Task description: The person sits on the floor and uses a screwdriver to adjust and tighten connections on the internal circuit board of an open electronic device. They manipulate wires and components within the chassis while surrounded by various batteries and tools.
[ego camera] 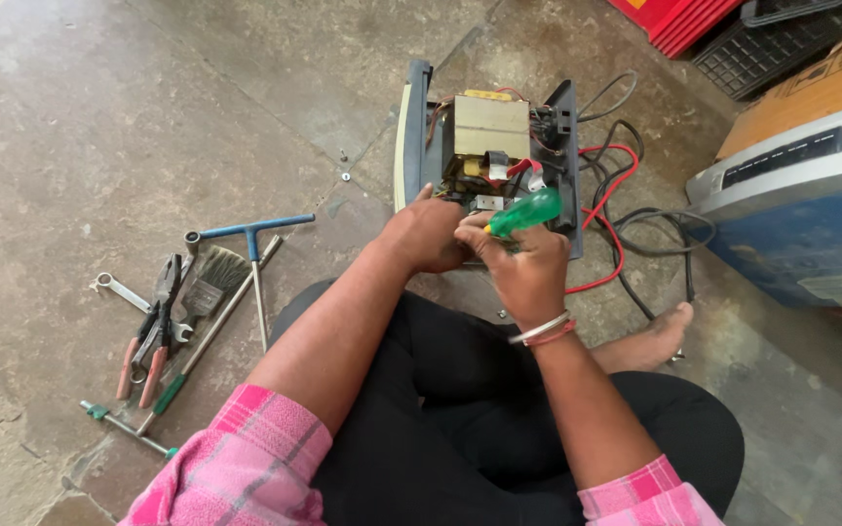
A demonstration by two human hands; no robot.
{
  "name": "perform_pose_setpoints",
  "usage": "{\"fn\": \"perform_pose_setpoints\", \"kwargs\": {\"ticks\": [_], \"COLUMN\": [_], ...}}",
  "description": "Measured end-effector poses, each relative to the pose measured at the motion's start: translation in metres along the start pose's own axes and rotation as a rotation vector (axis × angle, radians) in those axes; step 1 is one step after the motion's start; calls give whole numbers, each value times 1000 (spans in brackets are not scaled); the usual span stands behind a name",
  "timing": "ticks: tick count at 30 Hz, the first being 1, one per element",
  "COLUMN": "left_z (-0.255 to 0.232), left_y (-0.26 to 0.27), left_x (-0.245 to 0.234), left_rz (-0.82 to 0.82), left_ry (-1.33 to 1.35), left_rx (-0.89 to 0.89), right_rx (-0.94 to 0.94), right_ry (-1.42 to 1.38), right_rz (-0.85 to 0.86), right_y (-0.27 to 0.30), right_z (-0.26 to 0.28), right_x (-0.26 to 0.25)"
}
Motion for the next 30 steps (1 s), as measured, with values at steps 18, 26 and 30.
{"fn": "perform_pose_setpoints", "kwargs": {"ticks": [18,26,30], "left_z": [-9,-8,-7], "left_y": [4,-1,2], "left_x": [-13,-1,-2], "left_rz": [-60,-12,9], "left_ry": [231,128,64], "left_rx": [0,-24,-29], "right_rx": [-71,-89,53], "right_ry": [39,-34,-11], "right_rz": [42,114,6], "right_y": [-2,-1,-1], "right_z": [-6,1,-10], "right_x": [-14,-15,-4]}}
Point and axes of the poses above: each hand's wrist, its own y-axis away from the middle knuckle, its own x-axis out of the palm, z = x × y, the point moved 4 cm from there along -y, towards the middle knuckle, and after that the axes turned 11 degrees about x, right-handed, at the moved point
